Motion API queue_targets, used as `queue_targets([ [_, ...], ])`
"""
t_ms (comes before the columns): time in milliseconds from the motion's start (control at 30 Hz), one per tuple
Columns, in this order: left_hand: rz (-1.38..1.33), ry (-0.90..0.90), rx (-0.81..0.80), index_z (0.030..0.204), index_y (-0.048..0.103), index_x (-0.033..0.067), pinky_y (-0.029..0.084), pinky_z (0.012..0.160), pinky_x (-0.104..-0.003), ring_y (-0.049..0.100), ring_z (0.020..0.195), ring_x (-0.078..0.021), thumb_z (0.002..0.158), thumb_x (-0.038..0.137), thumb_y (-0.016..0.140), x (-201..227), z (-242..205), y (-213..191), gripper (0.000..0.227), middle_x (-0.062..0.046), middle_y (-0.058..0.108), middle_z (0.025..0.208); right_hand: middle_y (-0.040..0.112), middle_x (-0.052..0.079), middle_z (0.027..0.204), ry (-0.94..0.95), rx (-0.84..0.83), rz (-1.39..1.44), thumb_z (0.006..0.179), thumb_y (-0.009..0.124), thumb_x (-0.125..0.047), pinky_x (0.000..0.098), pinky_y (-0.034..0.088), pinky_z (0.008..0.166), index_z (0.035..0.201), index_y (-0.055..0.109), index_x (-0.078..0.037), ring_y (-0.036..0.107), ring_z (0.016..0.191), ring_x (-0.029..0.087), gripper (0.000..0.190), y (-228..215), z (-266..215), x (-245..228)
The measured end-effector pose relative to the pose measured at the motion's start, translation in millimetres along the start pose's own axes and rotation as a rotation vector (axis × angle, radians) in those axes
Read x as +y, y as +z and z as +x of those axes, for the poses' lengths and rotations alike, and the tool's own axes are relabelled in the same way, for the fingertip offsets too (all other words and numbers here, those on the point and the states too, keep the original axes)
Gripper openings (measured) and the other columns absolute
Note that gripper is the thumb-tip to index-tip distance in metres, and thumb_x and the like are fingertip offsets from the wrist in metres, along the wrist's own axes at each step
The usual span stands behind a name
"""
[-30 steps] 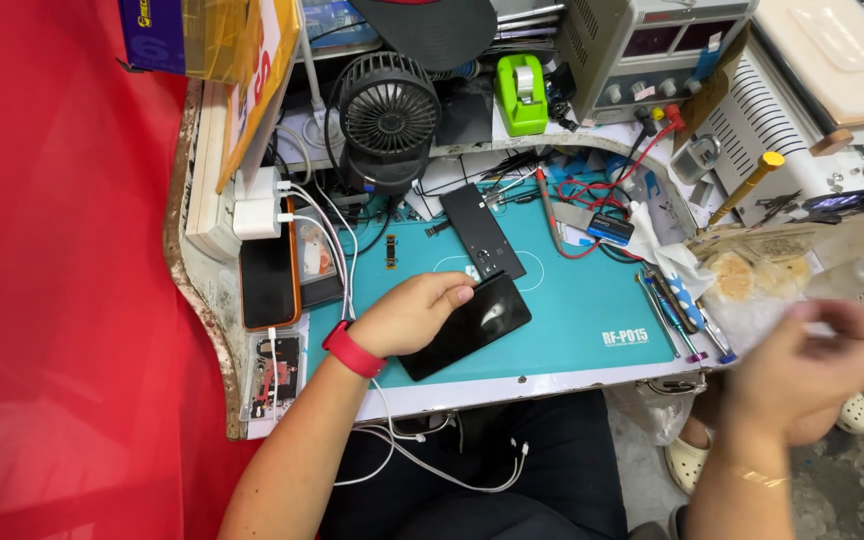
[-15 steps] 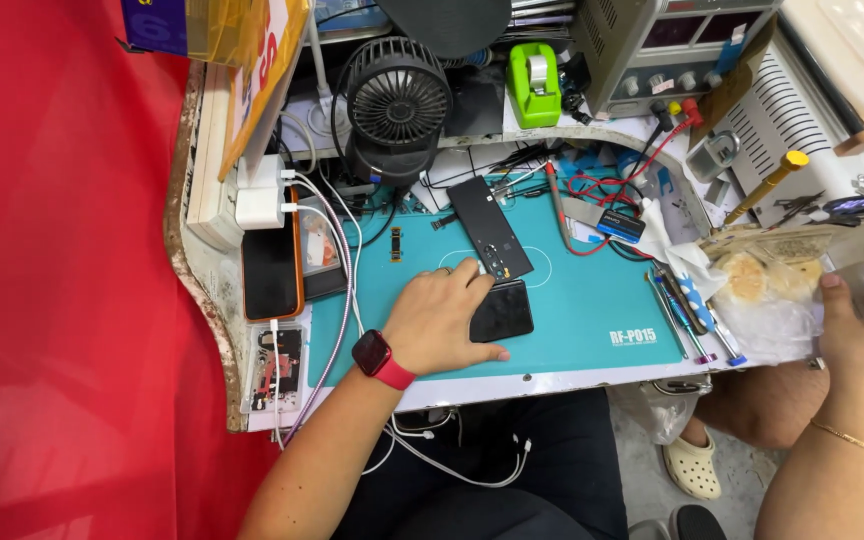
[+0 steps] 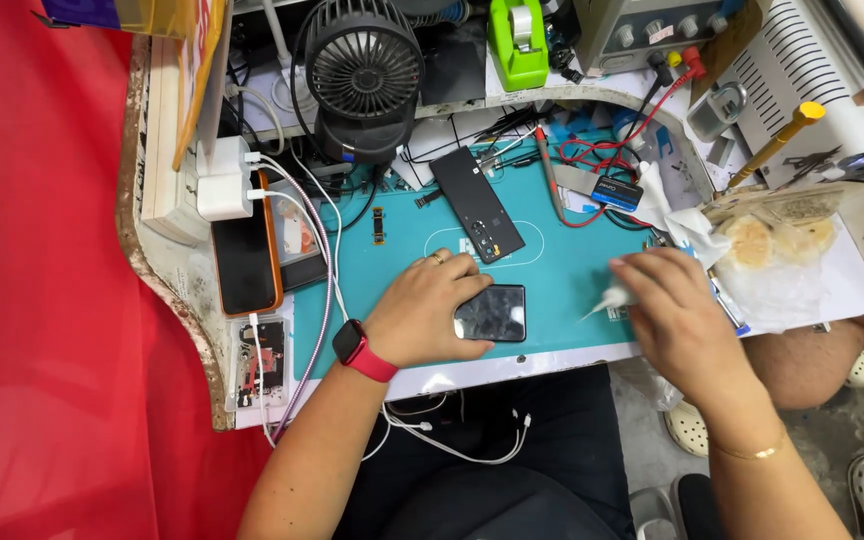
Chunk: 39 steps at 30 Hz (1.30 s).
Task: The person works on a disassembled smartphone on a cluttered workbench. They handle the phone's back cover and internal components, using a small tool to pry at the edges and a plastic card to separate parts. The person also handles a charging cable and a small plastic bag containing a component.
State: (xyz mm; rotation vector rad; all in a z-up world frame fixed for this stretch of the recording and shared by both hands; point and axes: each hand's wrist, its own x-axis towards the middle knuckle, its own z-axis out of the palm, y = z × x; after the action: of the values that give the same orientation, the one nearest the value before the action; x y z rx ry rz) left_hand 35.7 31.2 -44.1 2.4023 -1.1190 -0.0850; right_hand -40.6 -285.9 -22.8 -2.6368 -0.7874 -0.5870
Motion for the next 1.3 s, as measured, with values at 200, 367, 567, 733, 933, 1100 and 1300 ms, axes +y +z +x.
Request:
queue_targets([
  [200,-0.079,-0.004,0.016,0.118,0.075,0.007,0.052,0.087,-0.043,0.062,0.1,-0.0301,0.061,0.045,0.085,3,1,-9,0.069,-0.008,0.067,0.106,0.068,0.007,0.124,-0.096,0.088,-0.162,0.092,0.065,0.001,0.0476,0.048,0.111,0.124,0.072,-0.011,0.061,0.124,0.035,0.034,29,29,5],
  [367,-0.093,-0.016,-0.014,0.119,0.075,0.006,0.052,0.089,-0.043,0.062,0.101,-0.0298,0.062,0.044,0.086,4,2,-12,0.069,-0.009,0.068,0.107,0.067,0.0,0.128,-0.132,0.069,-0.247,0.099,0.062,-0.008,0.0449,0.037,0.121,0.125,0.071,-0.019,0.058,0.131,0.028,0.03,46,32,22],
  [567,-0.102,-0.025,-0.02,0.119,0.075,0.005,0.051,0.09,-0.043,0.061,0.101,-0.0298,0.062,0.043,0.087,6,3,-13,0.069,-0.01,0.068,0.108,0.066,-0.001,0.13,-0.164,0.044,-0.257,0.101,0.061,-0.009,0.0445,0.032,0.125,0.127,0.071,-0.022,0.057,0.133,0.026,0.03,46,39,20],
  [733,-0.103,-0.029,-0.019,0.119,0.075,0.0053,0.051,0.091,-0.043,0.06,0.101,-0.0292,0.062,0.043,0.088,5,3,-12,0.069,-0.009,0.068,0.108,0.066,0.001,0.13,-0.182,0.02,-0.241,0.1,0.062,-0.007,0.0463,0.031,0.126,0.128,0.071,-0.021,0.056,0.135,0.027,0.033,47,41,21],
  [933,-0.109,-0.009,0.003,0.118,0.075,0.0039,0.051,0.088,-0.043,0.061,0.098,-0.0284,0.062,0.04,0.089,4,3,-12,0.068,-0.009,0.067,0.106,0.067,0.001,0.128,-0.194,0.033,-0.236,0.1,0.063,-0.006,0.0456,0.029,0.127,0.124,0.073,-0.021,0.057,0.133,0.027,0.03,46,43,21],
  [1100,-0.101,-0.002,0.021,0.117,0.075,0.0037,0.051,0.088,-0.043,0.061,0.097,-0.0281,0.061,0.039,0.091,4,2,-11,0.068,-0.009,0.068,0.105,0.067,0.001,0.129,-0.201,0.031,-0.232,0.101,0.063,-0.004,0.0455,0.029,0.127,0.125,0.074,-0.021,0.058,0.133,0.027,0.031,45,45,19],
  [1300,-0.102,0.008,0.027,0.117,0.075,0.0032,0.051,0.085,-0.043,0.061,0.096,-0.0282,0.061,0.038,0.091,4,3,-12,0.067,-0.009,0.068,0.103,0.068,0.001,0.13,-0.189,0.016,-0.245,0.1,0.065,-0.005,0.0447,0.029,0.128,0.124,0.074,-0.022,0.058,0.134,0.027,0.03,46,45,23],
])
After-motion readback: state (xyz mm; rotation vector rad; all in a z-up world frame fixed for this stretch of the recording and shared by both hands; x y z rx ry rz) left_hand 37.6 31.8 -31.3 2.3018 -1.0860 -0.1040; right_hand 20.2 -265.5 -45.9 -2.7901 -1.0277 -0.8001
